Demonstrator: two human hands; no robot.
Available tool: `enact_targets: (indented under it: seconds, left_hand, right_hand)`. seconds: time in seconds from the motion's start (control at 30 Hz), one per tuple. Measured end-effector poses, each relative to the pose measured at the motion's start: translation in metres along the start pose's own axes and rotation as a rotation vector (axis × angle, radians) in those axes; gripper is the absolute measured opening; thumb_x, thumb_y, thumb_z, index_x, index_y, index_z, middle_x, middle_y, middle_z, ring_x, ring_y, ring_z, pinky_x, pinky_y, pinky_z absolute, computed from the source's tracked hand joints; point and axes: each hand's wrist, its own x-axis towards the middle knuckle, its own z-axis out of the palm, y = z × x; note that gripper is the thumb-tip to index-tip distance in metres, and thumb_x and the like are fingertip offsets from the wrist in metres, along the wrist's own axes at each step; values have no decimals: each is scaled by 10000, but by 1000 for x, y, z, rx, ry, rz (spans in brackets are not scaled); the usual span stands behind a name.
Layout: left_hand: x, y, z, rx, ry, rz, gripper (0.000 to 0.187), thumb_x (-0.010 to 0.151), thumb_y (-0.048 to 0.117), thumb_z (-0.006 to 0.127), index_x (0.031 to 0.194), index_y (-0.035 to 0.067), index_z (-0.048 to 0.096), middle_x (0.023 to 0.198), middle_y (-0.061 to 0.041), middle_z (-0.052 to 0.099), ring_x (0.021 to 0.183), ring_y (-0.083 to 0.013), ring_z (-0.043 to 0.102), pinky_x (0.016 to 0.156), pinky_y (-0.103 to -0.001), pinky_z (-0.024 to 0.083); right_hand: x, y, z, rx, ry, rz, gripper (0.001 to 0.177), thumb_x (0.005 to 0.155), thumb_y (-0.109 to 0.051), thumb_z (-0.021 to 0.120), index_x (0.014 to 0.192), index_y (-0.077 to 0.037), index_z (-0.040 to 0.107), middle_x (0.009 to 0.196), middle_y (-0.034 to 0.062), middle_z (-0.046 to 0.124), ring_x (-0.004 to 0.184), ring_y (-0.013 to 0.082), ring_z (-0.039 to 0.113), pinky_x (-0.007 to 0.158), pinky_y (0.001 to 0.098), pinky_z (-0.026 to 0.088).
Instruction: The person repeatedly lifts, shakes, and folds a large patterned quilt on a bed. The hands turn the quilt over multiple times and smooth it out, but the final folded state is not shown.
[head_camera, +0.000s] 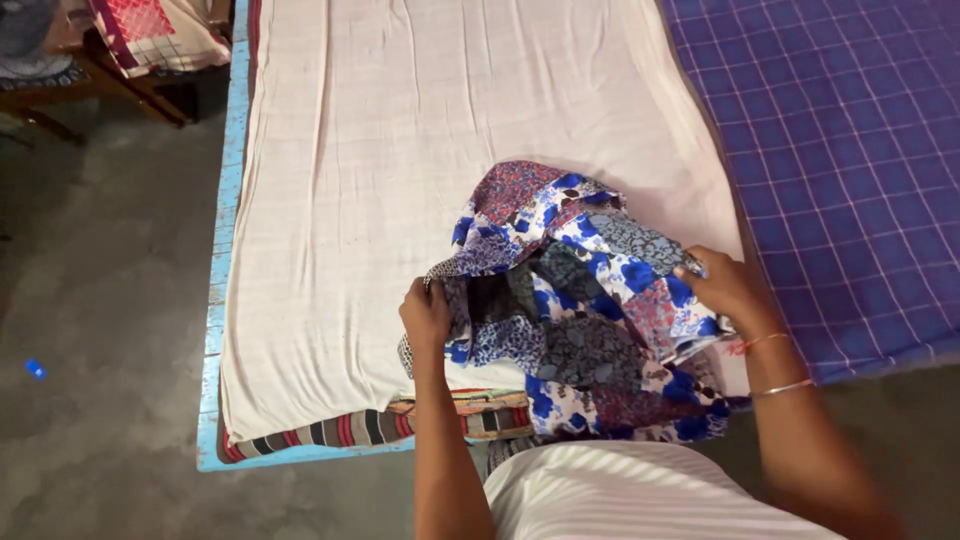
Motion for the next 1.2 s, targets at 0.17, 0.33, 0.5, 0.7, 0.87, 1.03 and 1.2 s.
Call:
enact_targets:
  seconds: [0.17, 0.33, 0.5, 0.7, 0.87, 1.03, 1.2]
  left_hand:
    - [25, 30, -26, -177, 80, 14, 276, 993, 208, 646, 947, -64, 639, 821, -256, 676, 736, -374, 635, 698, -460, 495]
    - [28, 99, -81, -808, 200, 234, 436, 1054, 220, 584, 1406, -20, 487, 1204, -150, 689, 1076, -234, 640, 963, -340, 496]
    - [-10, 80, -36, -257, 358, 490, 335, 1070, 164, 656, 1334, -17, 557, 1219, -188, 669, 1127, -308, 651, 1006, -411, 501]
    - [-140, -13, 139, -133, -161, 235, 296, 902, 226, 745, 1102, 17, 681, 1078, -233, 703, 1055, -411, 654, 946, -470, 501]
    - [-210, 22, 136, -90, -510, 236, 356, 886, 224, 729, 1180, 44, 642, 1213, -235, 644, 1122, -436, 623, 951, -497, 508]
    - [-215, 41, 127, 149, -705, 246, 469, 841, 248, 753, 1256, 83, 612, 1325, -216, 579, 1143, -464, 581, 901, -548, 497]
    - [-215, 15, 145, 158, -749, 290, 422, 860, 194, 721, 1252, 81, 615, 1326, -204, 596, 1154, -443, 602, 939, -557, 515]
  right_hand:
    - [-20, -13, -57, 220, -63, -98, 335, 962, -256, 676, 1253, -90, 694, 1040, 156, 766, 943, 301, 726, 826, 448, 558]
    - [1, -46, -100, 1037, -44, -586, 586, 987, -141, 610, 1543, -119, 427, 1491, 92, 554, 1267, 190, 614, 1059, 356, 521]
    - [10, -47, -69, 969, 101, -384, 461, 1030, -238, 643, 1440, -130, 461, 1239, 14, 618, 1042, 70, 595, 828, 266, 526]
    - [37, 78, 84, 713, -234, -61, 426, 916, -290, 696, 1282, -76, 650, 1083, 48, 688, 861, 142, 610, 707, 298, 511]
    - [8, 146, 133, 557, -294, 139, 504, 908, -344, 704, 1309, -48, 629, 1149, 101, 700, 968, 198, 658, 789, 360, 537]
    - [12, 217, 188, 346, -187, 165, 575, 855, -314, 751, 1325, -8, 625, 1142, 162, 725, 1012, 274, 698, 868, 407, 552]
    - [-38, 159, 172, 203, -144, -145, 696, 695, -311, 842, 1288, -26, 614, 1135, 174, 723, 1058, 316, 692, 916, 432, 540]
